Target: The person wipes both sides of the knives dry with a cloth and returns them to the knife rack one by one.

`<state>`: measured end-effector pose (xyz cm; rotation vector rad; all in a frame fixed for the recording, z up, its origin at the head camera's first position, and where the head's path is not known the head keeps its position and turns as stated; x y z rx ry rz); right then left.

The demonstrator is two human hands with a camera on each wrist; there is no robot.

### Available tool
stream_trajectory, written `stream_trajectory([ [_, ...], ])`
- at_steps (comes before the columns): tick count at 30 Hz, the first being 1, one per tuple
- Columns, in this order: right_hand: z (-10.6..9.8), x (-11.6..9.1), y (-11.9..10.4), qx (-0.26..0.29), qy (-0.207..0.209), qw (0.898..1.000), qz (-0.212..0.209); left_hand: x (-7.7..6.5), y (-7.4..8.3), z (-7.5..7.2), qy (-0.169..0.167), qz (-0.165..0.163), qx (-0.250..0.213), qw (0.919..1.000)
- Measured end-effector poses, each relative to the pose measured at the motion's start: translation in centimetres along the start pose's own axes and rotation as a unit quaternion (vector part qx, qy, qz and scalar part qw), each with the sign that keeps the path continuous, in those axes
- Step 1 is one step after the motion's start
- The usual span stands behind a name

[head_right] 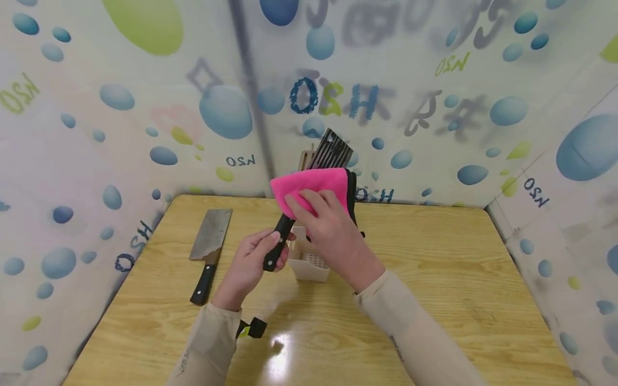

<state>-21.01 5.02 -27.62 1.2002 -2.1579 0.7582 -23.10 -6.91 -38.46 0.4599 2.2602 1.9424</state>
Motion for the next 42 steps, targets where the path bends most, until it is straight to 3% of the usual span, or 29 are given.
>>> stream_trajectory([
  [9,-1.0,0.5,2.0,0.018,0.022,0.999,0.027,0.0,-0.3,0.1,-0.023,-0.008,-0.02,0.9995],
  [27,-3.2,1.2,7.0,0.011,0.073,0.996,0.041,-0.5,0.0,0.4,-0.046,0.01,-0.02,0.9987],
  [42,-3.6,0.4,10.0,-0.008,0.074,0.994,0.08,-0.9,0.0,0.1,-0.054,0.013,-0.011,0.9984],
])
Point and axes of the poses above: each hand's wrist, its own x-axis towards the middle knuckle, its own z-axis out of the palm, y = z × x, the point moved 10 cm from there along x, towards the middle knuckle, and after that the axes turned 15 degrees about x, right-handed, at the moved point
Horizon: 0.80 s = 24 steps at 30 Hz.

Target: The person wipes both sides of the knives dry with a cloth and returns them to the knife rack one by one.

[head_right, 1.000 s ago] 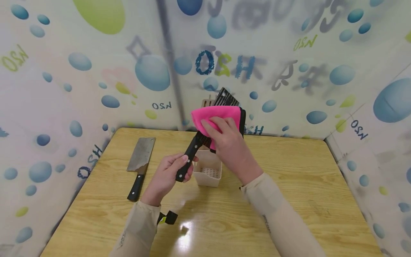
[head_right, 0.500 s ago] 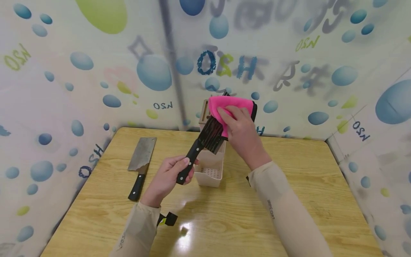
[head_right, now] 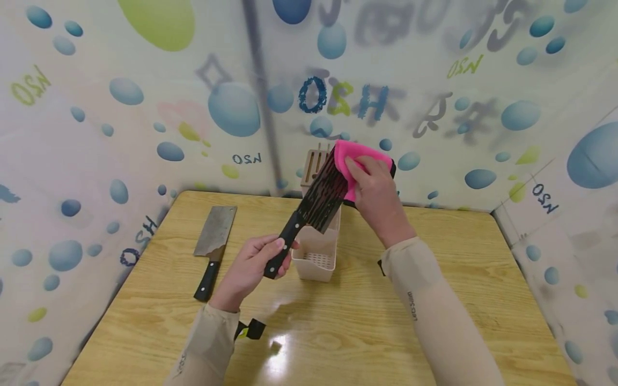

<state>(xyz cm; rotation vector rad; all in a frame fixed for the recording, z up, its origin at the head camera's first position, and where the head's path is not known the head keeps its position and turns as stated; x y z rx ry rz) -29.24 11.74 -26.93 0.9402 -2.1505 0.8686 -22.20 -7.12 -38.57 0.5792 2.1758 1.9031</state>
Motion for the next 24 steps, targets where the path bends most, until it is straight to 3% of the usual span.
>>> stream_trajectory([
  [8,-0.3,-0.9,1.2,0.002,-0.003,1.0,0.027,-0.1,0.2,0.0,0.003,-0.001,0.014,0.9999],
  [15,-1.2,-2.6,2.6,-0.011,-0.008,0.997,0.076,-0.1,0.5,-0.4,0.02,-0.015,0.068,0.9974],
  [24,-1.8,-5.8,4.8,-0.045,-0.062,0.986,0.147,0.0,1.3,-1.6,0.049,-0.033,0.137,0.9888],
])
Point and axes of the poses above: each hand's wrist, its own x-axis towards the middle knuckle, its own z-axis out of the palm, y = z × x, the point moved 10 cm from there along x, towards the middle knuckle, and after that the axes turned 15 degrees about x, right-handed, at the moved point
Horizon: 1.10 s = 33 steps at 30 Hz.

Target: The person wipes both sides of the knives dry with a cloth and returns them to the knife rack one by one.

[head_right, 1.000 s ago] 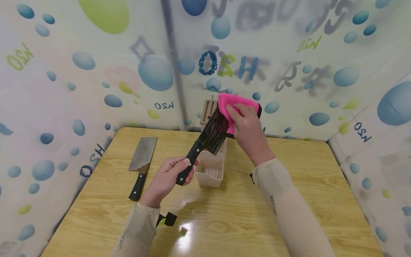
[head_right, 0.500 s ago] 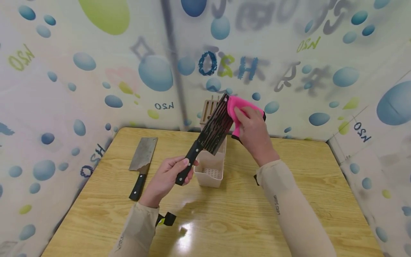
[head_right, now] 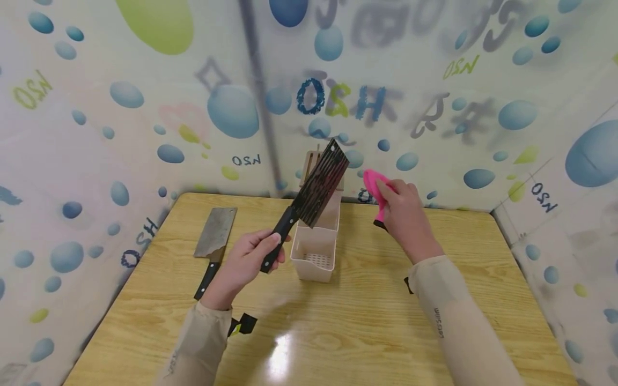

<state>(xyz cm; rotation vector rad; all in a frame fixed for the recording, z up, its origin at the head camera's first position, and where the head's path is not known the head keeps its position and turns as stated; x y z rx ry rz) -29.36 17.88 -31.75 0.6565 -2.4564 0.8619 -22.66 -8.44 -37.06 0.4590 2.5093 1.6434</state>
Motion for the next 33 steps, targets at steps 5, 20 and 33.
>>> stream_trajectory([
  [5,0.7,-1.7,1.8,-0.03,-0.032,0.999,0.028,0.3,0.3,-0.7,0.017,0.007,0.03,0.9994],
  [20,5.6,-6.0,7.2,-0.044,-0.132,0.985,0.1,0.6,1.9,-3.3,0.039,0.006,0.095,0.9947],
  [33,8.9,-8.3,9.6,-0.046,-0.221,0.96,0.165,1.0,3.7,-5.2,0.042,-0.007,0.147,0.9883],
])
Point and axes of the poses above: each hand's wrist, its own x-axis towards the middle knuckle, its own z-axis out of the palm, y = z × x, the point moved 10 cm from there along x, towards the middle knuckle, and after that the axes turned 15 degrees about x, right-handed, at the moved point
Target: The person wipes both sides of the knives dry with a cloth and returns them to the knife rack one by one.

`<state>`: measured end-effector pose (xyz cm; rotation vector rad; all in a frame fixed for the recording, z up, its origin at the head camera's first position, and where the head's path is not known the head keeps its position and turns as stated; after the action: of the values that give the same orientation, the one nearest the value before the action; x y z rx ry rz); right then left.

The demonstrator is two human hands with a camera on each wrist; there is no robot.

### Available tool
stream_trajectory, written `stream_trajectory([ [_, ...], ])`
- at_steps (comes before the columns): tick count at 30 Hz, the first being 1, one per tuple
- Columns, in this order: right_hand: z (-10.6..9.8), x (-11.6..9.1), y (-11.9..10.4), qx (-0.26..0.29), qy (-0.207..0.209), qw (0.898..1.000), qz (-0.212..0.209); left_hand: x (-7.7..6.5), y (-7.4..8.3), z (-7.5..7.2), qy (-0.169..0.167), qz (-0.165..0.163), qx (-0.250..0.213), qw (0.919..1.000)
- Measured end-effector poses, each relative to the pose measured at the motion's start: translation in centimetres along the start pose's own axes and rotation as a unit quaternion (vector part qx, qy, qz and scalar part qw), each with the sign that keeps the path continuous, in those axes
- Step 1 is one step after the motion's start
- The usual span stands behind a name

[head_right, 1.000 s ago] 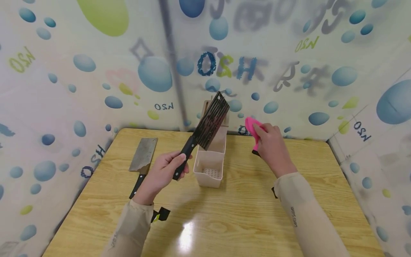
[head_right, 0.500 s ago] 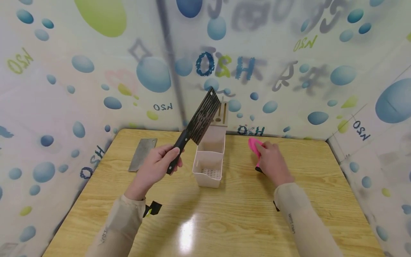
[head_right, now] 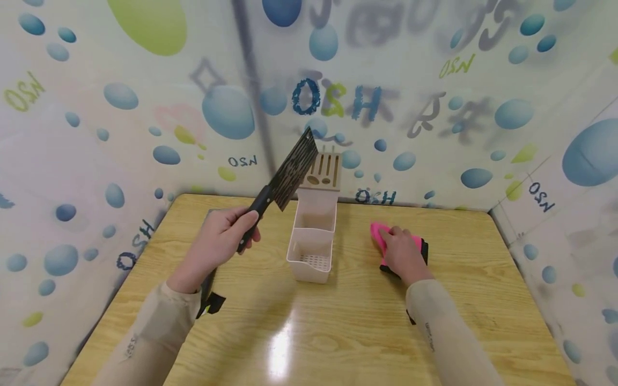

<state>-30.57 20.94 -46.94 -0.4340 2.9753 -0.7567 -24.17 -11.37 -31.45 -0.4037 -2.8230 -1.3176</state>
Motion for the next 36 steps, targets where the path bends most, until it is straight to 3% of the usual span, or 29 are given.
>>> stream_trajectory([
  [11,0.5,1.1,-1.2,-0.011,-0.022,1.0,-0.01,0.2,0.4,-1.2,-0.012,-0.046,0.05,0.9976],
  [17,-0.5,1.8,-4.2,0.046,-0.01,0.997,-0.055,0.8,1.5,-1.6,-0.033,-0.047,0.092,0.9941],
  [22,-0.6,2.6,-6.8,0.131,-0.021,0.99,-0.046,1.2,2.2,-1.9,-0.045,-0.058,0.115,0.9906],
  [28,0.0,4.1,-8.1,0.205,-0.04,0.978,0.008,1.7,3.3,-2.7,-0.059,-0.073,0.159,0.9828],
  [31,0.4,4.8,-8.4,0.214,-0.048,0.975,0.028,2.0,3.9,-3.0,-0.064,-0.065,0.186,0.9783],
  [36,0.6,5.9,-9.5,0.186,-0.023,0.982,0.01,2.5,4.8,-3.3,-0.079,-0.054,0.221,0.9705],
])
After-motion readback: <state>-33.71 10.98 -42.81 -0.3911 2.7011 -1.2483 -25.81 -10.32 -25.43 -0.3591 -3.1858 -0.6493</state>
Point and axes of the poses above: each hand's wrist, its own x-axis towards the middle knuckle, its own z-axis out of the palm, y = z × x, the point moved 10 cm from there along x, towards the middle knuckle, and after that the axes turned 15 degrees about x, right-handed, at the moved point
